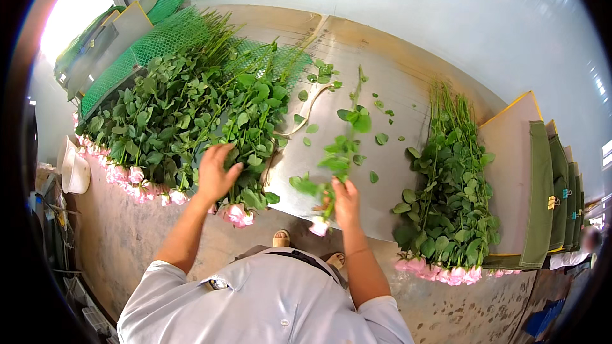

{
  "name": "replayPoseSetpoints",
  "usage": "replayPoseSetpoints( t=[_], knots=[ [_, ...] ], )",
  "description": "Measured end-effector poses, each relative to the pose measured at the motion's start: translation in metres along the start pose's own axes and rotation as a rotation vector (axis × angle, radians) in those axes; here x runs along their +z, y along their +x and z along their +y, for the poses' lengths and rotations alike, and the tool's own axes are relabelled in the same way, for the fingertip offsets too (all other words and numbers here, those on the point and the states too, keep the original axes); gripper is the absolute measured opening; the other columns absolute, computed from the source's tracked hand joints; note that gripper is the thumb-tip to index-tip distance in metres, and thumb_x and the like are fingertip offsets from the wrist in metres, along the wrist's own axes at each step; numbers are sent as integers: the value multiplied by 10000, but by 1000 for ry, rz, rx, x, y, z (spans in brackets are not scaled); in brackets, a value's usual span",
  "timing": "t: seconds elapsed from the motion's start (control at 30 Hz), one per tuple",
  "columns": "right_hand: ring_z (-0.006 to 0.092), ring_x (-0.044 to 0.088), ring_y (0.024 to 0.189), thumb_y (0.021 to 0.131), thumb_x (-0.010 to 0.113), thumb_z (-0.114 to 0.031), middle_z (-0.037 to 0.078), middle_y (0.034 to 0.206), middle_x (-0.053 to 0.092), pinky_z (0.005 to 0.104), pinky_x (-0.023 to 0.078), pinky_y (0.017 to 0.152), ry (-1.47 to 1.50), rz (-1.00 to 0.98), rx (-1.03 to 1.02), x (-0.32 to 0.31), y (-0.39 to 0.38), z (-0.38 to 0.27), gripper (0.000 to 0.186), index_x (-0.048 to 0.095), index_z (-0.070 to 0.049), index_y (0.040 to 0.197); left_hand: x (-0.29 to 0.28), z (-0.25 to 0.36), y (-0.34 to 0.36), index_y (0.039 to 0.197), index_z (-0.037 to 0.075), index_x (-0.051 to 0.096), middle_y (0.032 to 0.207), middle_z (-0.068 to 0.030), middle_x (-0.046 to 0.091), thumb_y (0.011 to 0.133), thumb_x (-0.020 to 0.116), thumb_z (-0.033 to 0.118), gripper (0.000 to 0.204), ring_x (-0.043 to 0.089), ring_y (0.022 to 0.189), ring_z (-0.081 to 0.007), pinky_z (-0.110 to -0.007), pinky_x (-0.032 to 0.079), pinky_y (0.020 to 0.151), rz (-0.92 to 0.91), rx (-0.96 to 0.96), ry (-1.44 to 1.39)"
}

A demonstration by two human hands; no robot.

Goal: The person sorts pink roses on a table, removing outer petals and leaves, then places the prepared stems into green packaging boxes. The person handles roses one at a time, occasionally inspecting blooms before placing them into boxes.

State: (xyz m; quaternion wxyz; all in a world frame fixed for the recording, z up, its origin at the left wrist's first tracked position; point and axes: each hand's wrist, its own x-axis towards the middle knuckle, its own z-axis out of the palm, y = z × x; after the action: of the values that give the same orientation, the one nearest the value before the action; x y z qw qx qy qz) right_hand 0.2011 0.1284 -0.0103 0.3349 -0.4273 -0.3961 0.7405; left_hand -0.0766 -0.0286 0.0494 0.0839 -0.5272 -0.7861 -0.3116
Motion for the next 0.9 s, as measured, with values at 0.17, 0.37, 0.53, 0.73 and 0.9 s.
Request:
replayPoseSetpoints(
  t=[0.17, 0.37, 0.53, 0.73, 0.9],
  knots=[
    [145, 555, 667, 888, 566, -197, 43, 782, 583, 296, 487, 632, -553, 129, -160, -72, 3, 19, 262, 568, -13, 1075, 17, -75, -32, 1185, -7, 544, 1029, -245, 633, 693, 707, 322, 614, 609, 992, -357, -397, 480, 848, -393, -445, -116],
    [184, 577, 870, 871, 595, -201, 67, 981, 596, 314, 474, 763, -1007, 315, -627, -30, -12, -6, 336, 541, 12, 1124, -6, -72, 6, 1001, 7, 621, 858, -95, 654, 730, 622, 107, 289, 598, 738, -154, -281, 476, 696, -509, -661, -739],
    [210, 528, 1072, 872, 613, -418, 77, 1209, 541, 333, 453, 862, -246, -278, 142, 75, 5, 11, 595, 439, -44, 1301, -16, -2, 39, 1035, 39, 586, 871, -54, 642, 795, 627, 52, 244, 623, 721, -142, -254, 514, 655, -570, -751, -1242],
    [177, 518, 1070, 832, 691, -352, 72, 1187, 552, 334, 438, 917, 20, -419, 329, 121, 25, 47, 558, 482, -48, 1251, 14, -7, 20, 987, 42, 599, 888, -25, 636, 756, 652, 40, 236, 587, 816, -110, -253, 467, 769, -527, -631, -993],
    [128, 586, 835, 824, 676, -151, 22, 918, 640, 275, 479, 749, -79, -318, 64, 130, 21, 11, 240, 635, -26, 1025, -7, -55, 25, 1048, 42, 576, 923, -59, 650, 769, 561, 13, 281, 614, 836, -159, -275, 497, 784, -462, -814, -1499]
  ],
)
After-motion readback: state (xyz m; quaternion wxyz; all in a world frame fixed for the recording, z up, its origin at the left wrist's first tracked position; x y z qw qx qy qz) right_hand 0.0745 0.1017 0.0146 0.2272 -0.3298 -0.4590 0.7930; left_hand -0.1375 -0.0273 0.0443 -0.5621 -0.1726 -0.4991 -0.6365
